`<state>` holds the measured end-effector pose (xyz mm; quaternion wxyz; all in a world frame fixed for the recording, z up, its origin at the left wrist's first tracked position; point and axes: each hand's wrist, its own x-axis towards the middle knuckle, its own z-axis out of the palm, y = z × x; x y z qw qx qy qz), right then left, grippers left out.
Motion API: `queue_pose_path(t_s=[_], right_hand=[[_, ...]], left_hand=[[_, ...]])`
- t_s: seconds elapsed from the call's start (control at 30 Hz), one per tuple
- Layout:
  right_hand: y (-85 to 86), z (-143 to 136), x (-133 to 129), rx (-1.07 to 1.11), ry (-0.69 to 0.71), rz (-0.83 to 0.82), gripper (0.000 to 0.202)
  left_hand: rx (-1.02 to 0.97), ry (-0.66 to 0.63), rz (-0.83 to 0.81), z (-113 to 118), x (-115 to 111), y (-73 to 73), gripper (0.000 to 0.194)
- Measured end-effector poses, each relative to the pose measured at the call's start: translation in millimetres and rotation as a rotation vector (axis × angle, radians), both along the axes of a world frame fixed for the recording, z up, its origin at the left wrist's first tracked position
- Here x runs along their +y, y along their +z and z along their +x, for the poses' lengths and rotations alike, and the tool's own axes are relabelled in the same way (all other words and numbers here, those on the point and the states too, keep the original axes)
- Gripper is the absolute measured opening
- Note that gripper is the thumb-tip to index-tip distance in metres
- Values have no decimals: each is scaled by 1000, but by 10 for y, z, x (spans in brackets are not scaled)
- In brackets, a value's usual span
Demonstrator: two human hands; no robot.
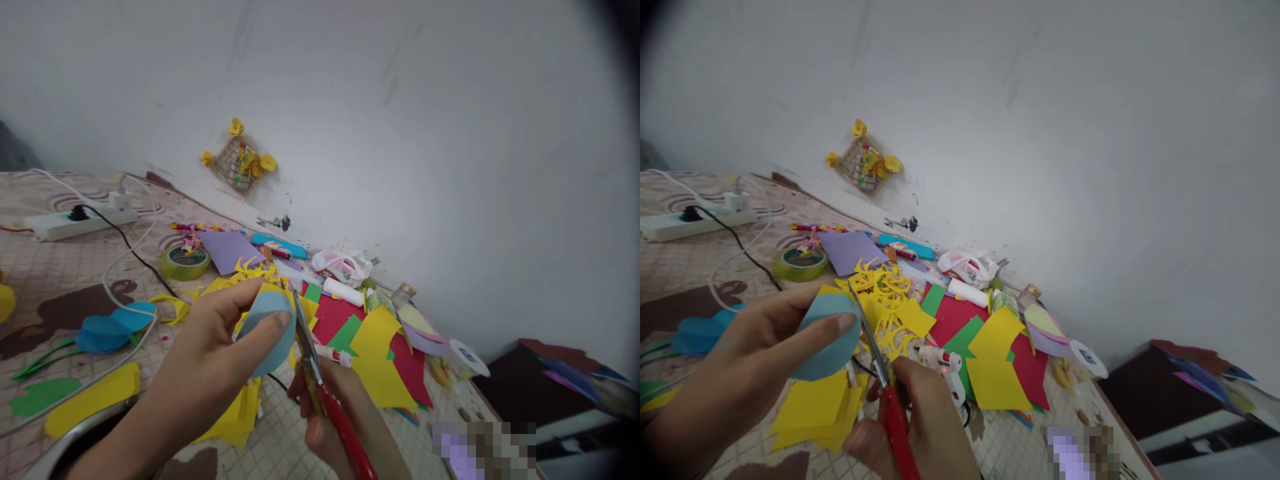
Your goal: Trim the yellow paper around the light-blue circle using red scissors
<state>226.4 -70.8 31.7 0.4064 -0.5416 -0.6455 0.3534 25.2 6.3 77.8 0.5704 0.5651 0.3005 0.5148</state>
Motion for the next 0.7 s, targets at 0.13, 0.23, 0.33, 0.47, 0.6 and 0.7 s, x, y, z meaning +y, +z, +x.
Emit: queue_pose_path(t_s=[0.13, 0.23, 0.33, 0.47, 0.6, 0.7], right_hand=[[-102, 40, -33, 72, 5, -31, 75], [-140, 55, 0, 82, 16, -8, 76], [-160, 76, 59, 3, 15, -7, 68], [-200, 114, 94, -9, 12, -39, 79], [-256, 119, 77, 79, -27, -92, 86], [-275, 103, 73, 123, -47, -136, 84]], left_hand=[[-70, -70, -26, 1, -9, 25, 20], [-105, -114, -54, 10, -14, 50, 19], [-91, -84, -44, 16, -8, 59, 20], [-94, -92, -39, 9, -4, 51, 18], [-97, -99, -45, -5, -21, 50, 16], [-92, -91, -33, 5, -19, 52, 15]])
